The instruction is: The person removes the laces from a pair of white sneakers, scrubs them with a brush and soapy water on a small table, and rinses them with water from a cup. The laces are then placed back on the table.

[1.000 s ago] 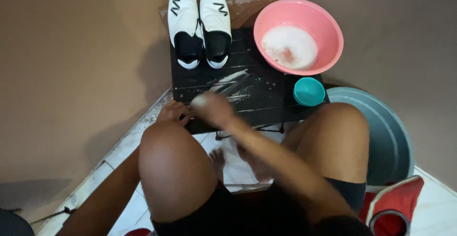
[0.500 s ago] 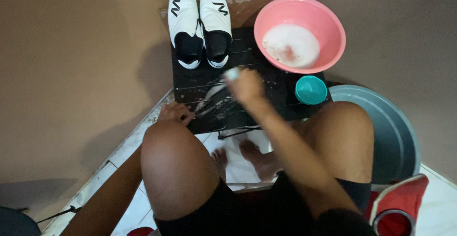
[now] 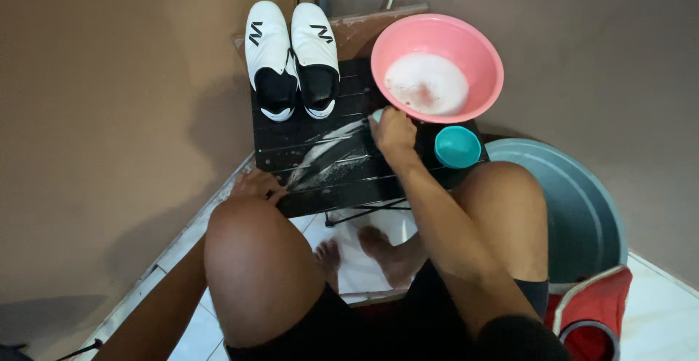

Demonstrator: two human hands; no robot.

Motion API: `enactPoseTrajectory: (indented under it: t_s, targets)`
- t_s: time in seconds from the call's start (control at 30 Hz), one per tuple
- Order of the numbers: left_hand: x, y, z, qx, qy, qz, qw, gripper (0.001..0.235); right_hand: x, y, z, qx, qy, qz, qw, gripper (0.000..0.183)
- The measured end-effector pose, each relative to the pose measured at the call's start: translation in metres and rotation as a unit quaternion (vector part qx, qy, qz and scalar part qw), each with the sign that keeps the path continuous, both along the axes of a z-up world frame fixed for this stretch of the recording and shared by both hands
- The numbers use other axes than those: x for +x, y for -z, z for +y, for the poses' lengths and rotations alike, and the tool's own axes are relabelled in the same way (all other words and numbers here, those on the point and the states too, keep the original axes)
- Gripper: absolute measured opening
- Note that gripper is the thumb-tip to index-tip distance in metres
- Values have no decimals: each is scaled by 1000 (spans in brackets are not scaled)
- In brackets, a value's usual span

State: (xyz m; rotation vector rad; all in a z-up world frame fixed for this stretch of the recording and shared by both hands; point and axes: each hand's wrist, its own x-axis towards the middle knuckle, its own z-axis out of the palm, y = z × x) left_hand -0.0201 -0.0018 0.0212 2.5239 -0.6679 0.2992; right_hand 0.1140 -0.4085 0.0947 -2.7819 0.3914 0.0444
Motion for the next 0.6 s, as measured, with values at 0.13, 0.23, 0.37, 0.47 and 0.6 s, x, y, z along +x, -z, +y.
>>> enactPoseTrajectory:
  t_s: [0.13,0.23,0.37,0.47,0.6]
  targets:
    - [5,2,2,-8,12,52,999,32,-75,-62,89,135,-47,-4,990,45]
    - [18,35,11,44,20,21,999,24,-117,-63,150,243,-142,51,958,47]
    - [14,20,6,89,19,15,996,27,-139,-66,142,282,-152,48,946,45]
    - [7,-14,0,86,24,95,991,37,-60,-30,66,126,-73,19,989,40]
    - [18,33,6,27,15,23,999,30,-12,-6,4,-28,-20,-16,999,57]
